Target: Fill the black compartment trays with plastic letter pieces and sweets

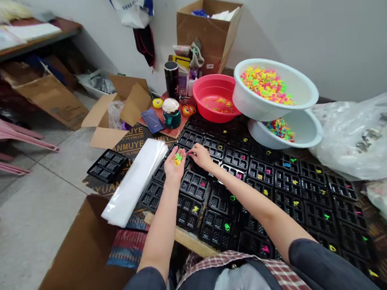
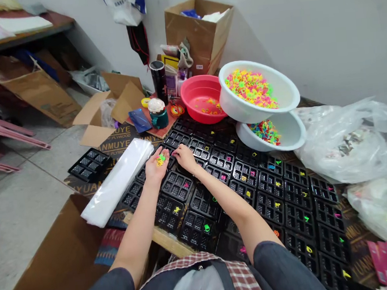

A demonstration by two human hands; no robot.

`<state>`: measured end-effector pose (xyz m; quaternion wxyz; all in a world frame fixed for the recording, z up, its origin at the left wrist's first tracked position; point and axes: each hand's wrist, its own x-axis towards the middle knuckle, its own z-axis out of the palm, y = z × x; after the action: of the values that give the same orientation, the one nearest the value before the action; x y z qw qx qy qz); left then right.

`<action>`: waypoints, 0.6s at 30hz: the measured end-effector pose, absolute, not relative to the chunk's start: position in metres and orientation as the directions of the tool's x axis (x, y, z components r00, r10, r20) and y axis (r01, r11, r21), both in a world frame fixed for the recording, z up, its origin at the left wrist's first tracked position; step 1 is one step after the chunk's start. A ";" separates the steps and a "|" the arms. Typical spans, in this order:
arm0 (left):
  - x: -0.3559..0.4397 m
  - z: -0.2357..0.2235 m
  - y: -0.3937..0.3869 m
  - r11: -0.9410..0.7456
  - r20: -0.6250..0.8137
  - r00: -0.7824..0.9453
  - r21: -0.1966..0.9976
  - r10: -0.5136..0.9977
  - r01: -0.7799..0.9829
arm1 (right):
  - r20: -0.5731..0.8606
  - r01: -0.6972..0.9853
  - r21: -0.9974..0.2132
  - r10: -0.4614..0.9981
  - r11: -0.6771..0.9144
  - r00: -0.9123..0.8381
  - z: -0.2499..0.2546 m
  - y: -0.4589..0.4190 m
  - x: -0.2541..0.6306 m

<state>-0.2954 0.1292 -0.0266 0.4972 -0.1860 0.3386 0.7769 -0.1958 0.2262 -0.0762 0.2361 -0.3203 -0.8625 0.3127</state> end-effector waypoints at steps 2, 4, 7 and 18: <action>-0.294 -0.026 0.131 -0.278 -0.651 -0.430 0.329 0.625 -0.902 | 0.242 0.380 -0.703 0.704 0.602 -0.668 -0.072 0.225 -0.196; -0.292 -0.025 0.132 -0.259 -0.664 -0.411 0.320 0.625 -0.911 | 0.312 0.298 -0.721 0.676 0.626 -0.667 -0.064 0.222 -0.195; -0.288 -0.023 0.133 -0.205 -0.656 -0.353 0.294 0.667 -0.934 | 0.348 0.182 -0.718 0.574 0.671 -0.741 -0.053 0.214 -0.193; -0.283 -0.021 0.132 -0.196 -0.661 -0.364 0.316 0.656 -0.928 | 0.302 0.282 -0.786 0.739 0.550 -0.602 -0.058 0.245 -0.192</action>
<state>-0.2828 0.1316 -0.0211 0.5294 -0.1948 0.3489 0.7484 -0.1921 0.2452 -0.0580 0.3200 -0.3112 -0.8203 0.3577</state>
